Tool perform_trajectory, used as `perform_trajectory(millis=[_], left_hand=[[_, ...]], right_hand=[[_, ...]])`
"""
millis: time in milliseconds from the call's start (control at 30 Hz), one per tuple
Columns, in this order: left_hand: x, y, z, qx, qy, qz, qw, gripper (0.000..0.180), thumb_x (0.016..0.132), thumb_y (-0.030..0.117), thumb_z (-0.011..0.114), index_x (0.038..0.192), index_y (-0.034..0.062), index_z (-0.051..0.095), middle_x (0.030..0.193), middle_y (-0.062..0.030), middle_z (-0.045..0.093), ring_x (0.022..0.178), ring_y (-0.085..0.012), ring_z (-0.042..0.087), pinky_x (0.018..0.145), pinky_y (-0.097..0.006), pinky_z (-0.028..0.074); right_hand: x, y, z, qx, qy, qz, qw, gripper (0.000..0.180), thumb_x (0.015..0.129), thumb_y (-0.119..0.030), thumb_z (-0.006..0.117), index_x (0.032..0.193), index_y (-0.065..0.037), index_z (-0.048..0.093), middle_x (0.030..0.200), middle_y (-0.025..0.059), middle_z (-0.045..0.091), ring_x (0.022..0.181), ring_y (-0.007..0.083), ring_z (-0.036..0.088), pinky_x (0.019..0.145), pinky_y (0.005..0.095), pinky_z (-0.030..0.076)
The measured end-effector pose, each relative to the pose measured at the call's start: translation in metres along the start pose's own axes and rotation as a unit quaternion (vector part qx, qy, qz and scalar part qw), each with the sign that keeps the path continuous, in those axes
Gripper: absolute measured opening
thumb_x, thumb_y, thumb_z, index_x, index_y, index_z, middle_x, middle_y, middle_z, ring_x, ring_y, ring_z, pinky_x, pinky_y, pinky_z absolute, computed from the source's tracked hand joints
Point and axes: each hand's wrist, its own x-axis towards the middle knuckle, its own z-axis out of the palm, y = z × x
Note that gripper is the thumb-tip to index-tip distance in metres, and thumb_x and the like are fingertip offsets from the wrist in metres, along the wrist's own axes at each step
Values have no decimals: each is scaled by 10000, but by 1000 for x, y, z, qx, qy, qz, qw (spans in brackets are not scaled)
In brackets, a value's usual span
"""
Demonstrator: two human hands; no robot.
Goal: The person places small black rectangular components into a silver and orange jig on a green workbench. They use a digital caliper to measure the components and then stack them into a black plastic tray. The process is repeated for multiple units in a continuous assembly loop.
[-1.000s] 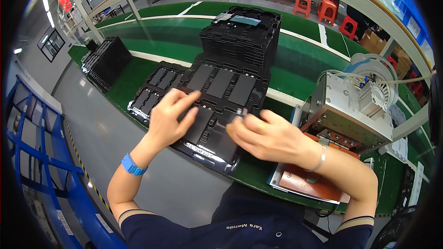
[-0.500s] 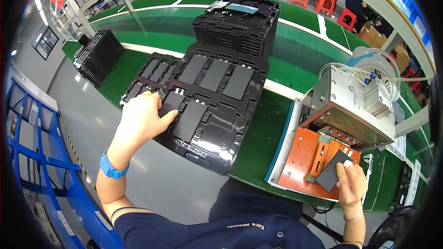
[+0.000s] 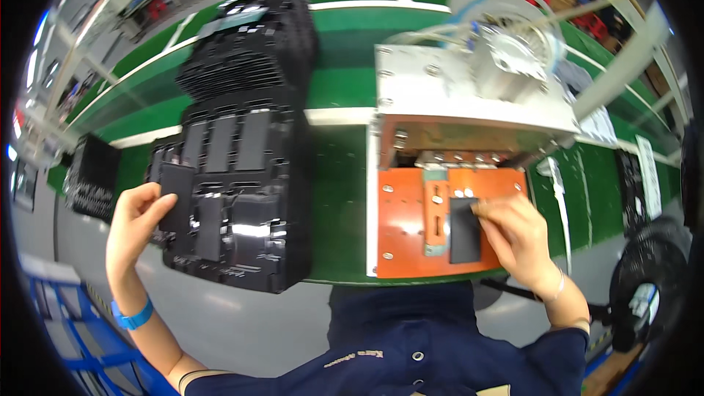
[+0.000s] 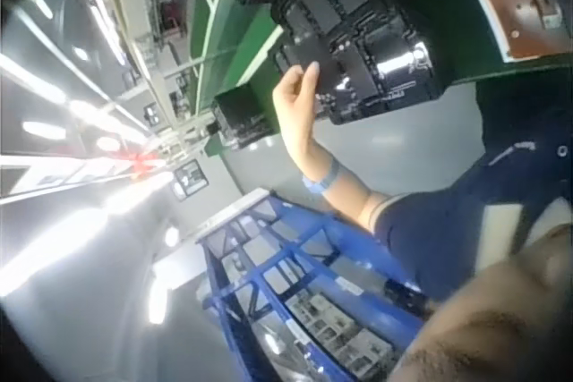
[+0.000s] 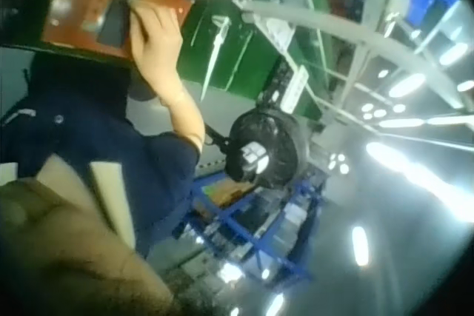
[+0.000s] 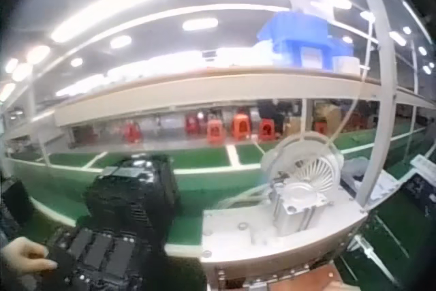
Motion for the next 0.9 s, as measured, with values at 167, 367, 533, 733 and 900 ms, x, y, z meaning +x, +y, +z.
perform_trajectory(millis=[167, 367, 533, 733, 900], left_hand=[[54, 38, 54, -148, -121, -60, 980, 301, 930, 236, 663, 690, 93, 553, 544, 64, 498, 423, -10, 440, 370, -161, 274], [79, 45, 73, 26, -51, -21, 998, 274, 867, 226, 730, 735, 36, 584, 503, 27, 478, 434, -49, 443, 403, -216, 334], [42, 125, 124, 216, 184, 310, 907, 248, 703, 141, 811, 800, 18, 619, 680, -66, 538, 567, -196, 495, 506, -327, 391], [-9, 163, 202, 235, -205, 613, 726, 598, 800, 463, 695, 1221, 60, 561, 1293, -146, 491, 1216, -284, 485, 953, -412, 465], [-6, 153, 228, 250, -280, 589, 716, 738, 849, 581, 591, 1350, 50, 488, 1416, -184, 435, 1354, -318, 389, 1071, -521, 346]], right_hand=[[1, 16, 0, -17, 41, 10, 999, 176, 764, 20, 709, 928, -39, 683, 882, 75, 641, 817, 269, 592, 734, 346, 471], [4, 23, 18, -43, -12, -46, 998, 194, 789, -30, 688, 977, -75, 676, 948, 28, 617, 852, 229, 583, 759, 326, 500], [1, 22, 22, -88, -33, -37, 995, 232, 796, -29, 648, 1027, -57, 654, 1019, 35, 616, 963, 229, 575, 879, 381, 501], [8, 14, 25, -81, -30, -27, 996, 271, 790, -31, 632, 1060, -51, 645, 1132, 74, 588, 1079, 271, 543, 1030, 483, 413], [4, 19, 23, -77, -14, -10, 997, 279, 772, -38, 646, 1048, -75, 650, 1220, 96, 541, 1147, 320, 488, 1019, 481, 404]])
